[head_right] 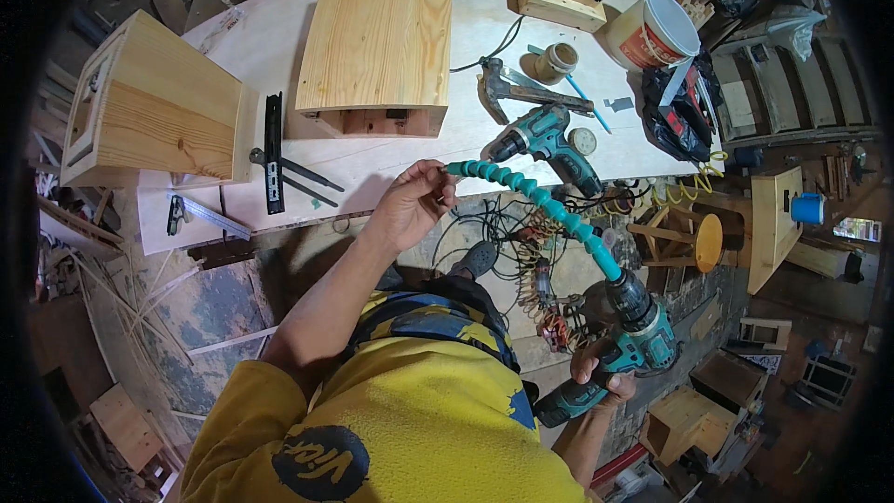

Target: Measuring, marking, and drilling a wooden assembly using a combination square and power drill with a flexible extension.

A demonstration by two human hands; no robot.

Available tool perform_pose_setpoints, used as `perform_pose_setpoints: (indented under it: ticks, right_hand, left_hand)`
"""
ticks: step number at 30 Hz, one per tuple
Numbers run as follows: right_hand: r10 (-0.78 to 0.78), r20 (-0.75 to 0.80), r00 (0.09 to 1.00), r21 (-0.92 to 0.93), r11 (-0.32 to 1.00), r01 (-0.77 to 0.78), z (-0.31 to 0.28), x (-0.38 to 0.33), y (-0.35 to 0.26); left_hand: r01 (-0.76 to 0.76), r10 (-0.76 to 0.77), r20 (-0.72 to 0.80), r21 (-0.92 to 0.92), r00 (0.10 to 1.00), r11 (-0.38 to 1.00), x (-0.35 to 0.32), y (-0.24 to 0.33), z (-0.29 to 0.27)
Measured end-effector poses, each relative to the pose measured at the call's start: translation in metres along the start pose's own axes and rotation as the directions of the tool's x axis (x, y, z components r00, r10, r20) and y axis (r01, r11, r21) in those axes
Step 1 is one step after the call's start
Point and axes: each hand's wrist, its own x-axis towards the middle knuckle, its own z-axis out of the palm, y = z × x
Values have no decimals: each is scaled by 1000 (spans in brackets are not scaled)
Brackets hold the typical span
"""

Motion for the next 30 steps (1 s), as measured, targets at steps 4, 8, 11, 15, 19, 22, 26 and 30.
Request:
perform_pose_setpoints:
  ticks: [4,8,11,15,19,22,26,30]
  right_hand:
    - [-27,-66,997,0,1000,27,13,-8,10]
    - [-22,-169,985,7,1000,23,28,-19,21]
    - [23,-174,985,-11,1000,-25,37,-27,27]
    - [74,-157,985,-38,996,-81,43,-29,30]
    - [156,-140,978,-95,981,-170,48,-27,32]
    - [165,-248,955,-89,977,-192,47,-23,35]
    - [205,-229,952,-16,977,-215,26,-15,36]
    - [195,-75,978,288,943,-166,-13,-18,42]
  left_hand:
    - [-45,69,-75,289,995,956,-15,9,-9]
    - [-72,213,-138,656,967,752,-33,17,-6]
    - [-125,298,19,933,954,339,-45,28,-5]
    - [-173,325,121,976,938,134,-52,38,-8]
    - [-305,344,320,947,883,-98,-57,44,-15]
    - [-281,370,288,957,883,-72,-61,43,-16]
    - [-232,439,227,972,869,-44,-75,37,-4]
    - [-264,483,256,963,837,-53,-93,26,27]
